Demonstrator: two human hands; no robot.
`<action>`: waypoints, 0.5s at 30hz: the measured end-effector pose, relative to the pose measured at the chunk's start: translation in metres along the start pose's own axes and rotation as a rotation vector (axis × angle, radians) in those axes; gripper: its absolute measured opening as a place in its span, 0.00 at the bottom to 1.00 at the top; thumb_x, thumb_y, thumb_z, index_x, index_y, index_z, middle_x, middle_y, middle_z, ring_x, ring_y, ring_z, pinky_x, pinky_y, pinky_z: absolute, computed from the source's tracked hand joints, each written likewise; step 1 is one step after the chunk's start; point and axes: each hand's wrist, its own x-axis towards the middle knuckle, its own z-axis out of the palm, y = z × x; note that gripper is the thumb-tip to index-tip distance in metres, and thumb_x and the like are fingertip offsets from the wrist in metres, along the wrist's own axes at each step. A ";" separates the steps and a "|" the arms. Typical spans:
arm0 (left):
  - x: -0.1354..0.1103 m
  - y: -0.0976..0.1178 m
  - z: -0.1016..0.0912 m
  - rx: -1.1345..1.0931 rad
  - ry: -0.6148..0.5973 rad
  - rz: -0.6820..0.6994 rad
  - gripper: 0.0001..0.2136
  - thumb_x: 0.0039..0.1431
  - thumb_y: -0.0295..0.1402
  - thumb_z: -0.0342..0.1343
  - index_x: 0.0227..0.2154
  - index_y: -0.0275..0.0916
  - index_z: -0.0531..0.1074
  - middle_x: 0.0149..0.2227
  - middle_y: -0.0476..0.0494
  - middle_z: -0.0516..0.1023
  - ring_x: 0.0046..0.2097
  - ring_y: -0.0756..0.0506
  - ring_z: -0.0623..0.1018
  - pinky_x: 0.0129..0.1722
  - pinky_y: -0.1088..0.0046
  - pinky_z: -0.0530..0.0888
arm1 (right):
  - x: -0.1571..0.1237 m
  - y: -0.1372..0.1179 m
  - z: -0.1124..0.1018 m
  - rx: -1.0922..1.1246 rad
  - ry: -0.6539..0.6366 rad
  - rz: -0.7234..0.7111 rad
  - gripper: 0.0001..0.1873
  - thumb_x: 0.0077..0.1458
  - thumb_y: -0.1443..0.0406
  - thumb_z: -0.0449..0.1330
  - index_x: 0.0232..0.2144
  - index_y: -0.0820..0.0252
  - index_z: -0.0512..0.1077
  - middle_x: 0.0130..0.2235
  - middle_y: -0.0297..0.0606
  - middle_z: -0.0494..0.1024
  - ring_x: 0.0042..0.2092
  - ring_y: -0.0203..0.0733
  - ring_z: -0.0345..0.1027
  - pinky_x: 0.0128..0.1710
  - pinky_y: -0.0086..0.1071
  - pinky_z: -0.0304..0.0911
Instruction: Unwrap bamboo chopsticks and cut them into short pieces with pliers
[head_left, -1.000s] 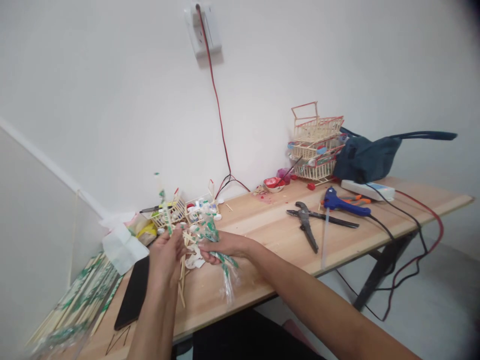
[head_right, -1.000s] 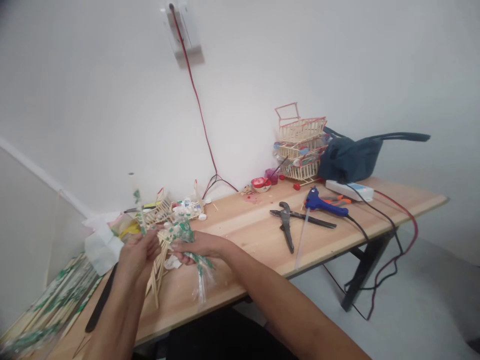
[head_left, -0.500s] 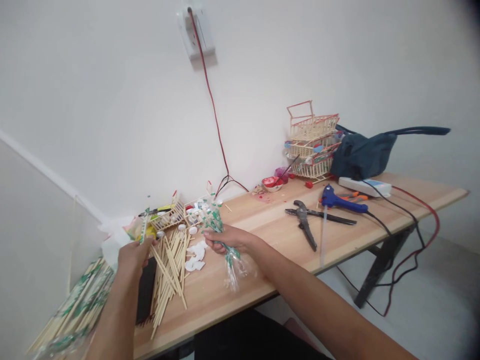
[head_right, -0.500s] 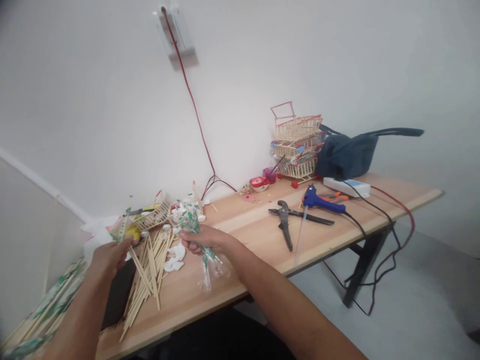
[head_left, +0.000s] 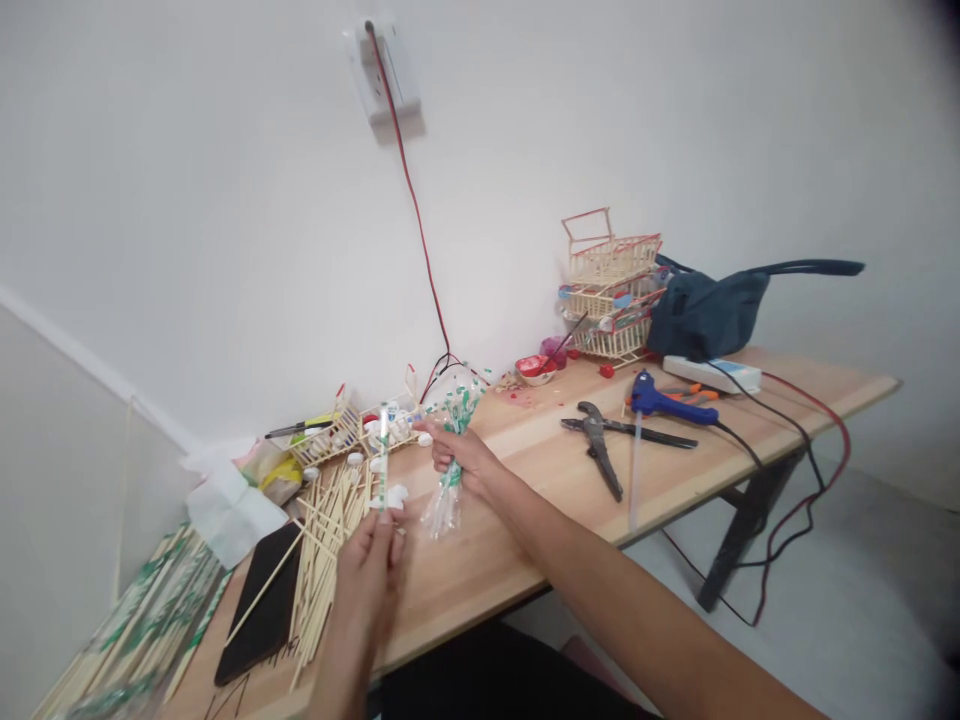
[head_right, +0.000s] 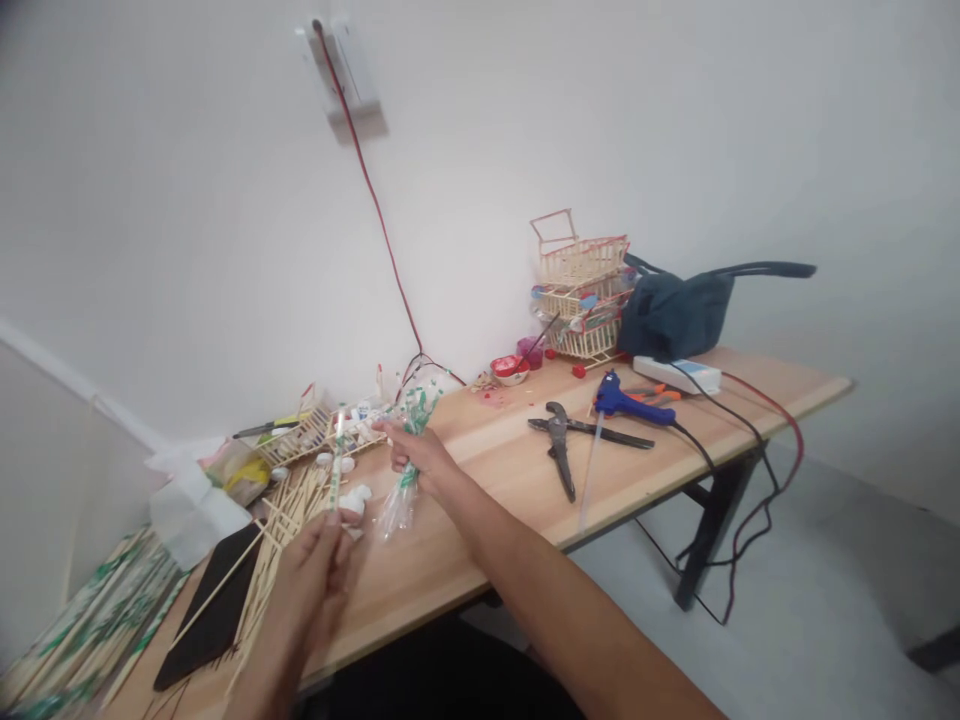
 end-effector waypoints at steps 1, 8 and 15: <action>-0.007 -0.005 0.009 -0.045 -0.052 -0.027 0.23 0.49 0.56 0.58 0.32 0.37 0.69 0.16 0.59 0.57 0.16 0.56 0.54 0.16 0.81 0.50 | 0.001 0.000 -0.001 0.020 -0.007 -0.002 0.25 0.39 0.53 0.71 0.35 0.65 0.74 0.17 0.19 0.50 0.20 0.26 0.42 0.20 0.24 0.40; -0.020 -0.019 0.038 0.099 -0.104 0.013 0.22 0.52 0.55 0.53 0.31 0.38 0.69 0.14 0.59 0.55 0.16 0.54 0.56 0.17 0.79 0.51 | 0.005 0.005 -0.003 -0.061 -0.019 -0.080 0.26 0.39 0.47 0.69 0.27 0.65 0.73 0.18 0.23 0.52 0.21 0.27 0.46 0.20 0.24 0.44; -0.007 -0.015 0.044 0.140 0.024 0.157 0.19 0.52 0.52 0.53 0.26 0.39 0.68 0.18 0.54 0.62 0.22 0.50 0.63 0.23 0.76 0.61 | 0.002 0.022 0.001 -0.242 0.035 -0.143 0.26 0.42 0.44 0.66 0.24 0.63 0.70 0.19 0.25 0.57 0.21 0.28 0.50 0.21 0.25 0.49</action>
